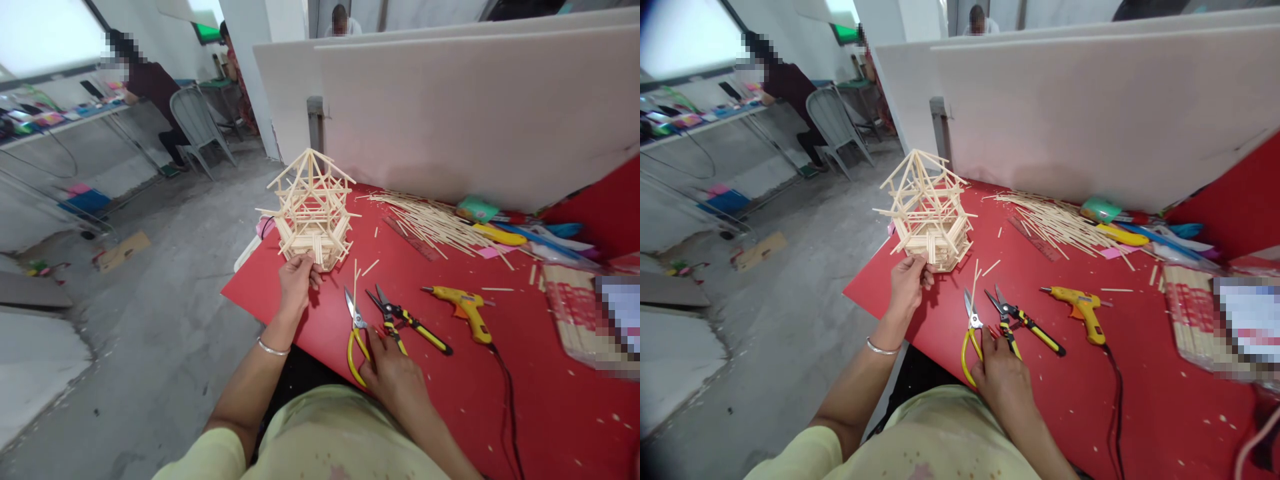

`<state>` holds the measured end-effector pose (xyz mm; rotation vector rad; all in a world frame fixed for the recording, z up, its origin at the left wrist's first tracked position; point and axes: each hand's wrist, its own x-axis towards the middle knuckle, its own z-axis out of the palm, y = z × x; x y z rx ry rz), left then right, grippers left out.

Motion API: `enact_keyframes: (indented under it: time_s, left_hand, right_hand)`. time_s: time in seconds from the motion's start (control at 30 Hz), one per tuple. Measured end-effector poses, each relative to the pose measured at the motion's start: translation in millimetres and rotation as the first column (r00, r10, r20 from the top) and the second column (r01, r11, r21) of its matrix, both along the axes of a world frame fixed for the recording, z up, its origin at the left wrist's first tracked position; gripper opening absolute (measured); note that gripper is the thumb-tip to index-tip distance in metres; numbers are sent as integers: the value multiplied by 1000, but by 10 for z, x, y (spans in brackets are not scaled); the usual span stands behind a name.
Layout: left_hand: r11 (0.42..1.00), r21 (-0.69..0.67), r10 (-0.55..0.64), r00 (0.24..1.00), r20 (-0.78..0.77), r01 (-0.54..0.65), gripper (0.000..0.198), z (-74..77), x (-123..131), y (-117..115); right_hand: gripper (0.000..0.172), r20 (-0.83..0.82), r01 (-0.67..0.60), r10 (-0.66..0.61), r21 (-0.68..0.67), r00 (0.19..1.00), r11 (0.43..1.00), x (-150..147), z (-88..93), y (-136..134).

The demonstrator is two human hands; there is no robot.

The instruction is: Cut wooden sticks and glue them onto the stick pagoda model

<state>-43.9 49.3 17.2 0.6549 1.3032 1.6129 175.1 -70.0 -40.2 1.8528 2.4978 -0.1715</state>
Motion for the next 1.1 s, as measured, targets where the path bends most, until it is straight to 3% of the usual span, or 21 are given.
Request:
enact_keyframes:
  time_s: [1.1]
  left_hand:
    - [1000,13,-3,1000,6,3,34,-36,-19,2]
  right_hand:
    - [56,31,7,-7,22,999,1000,-8,-29,-18]
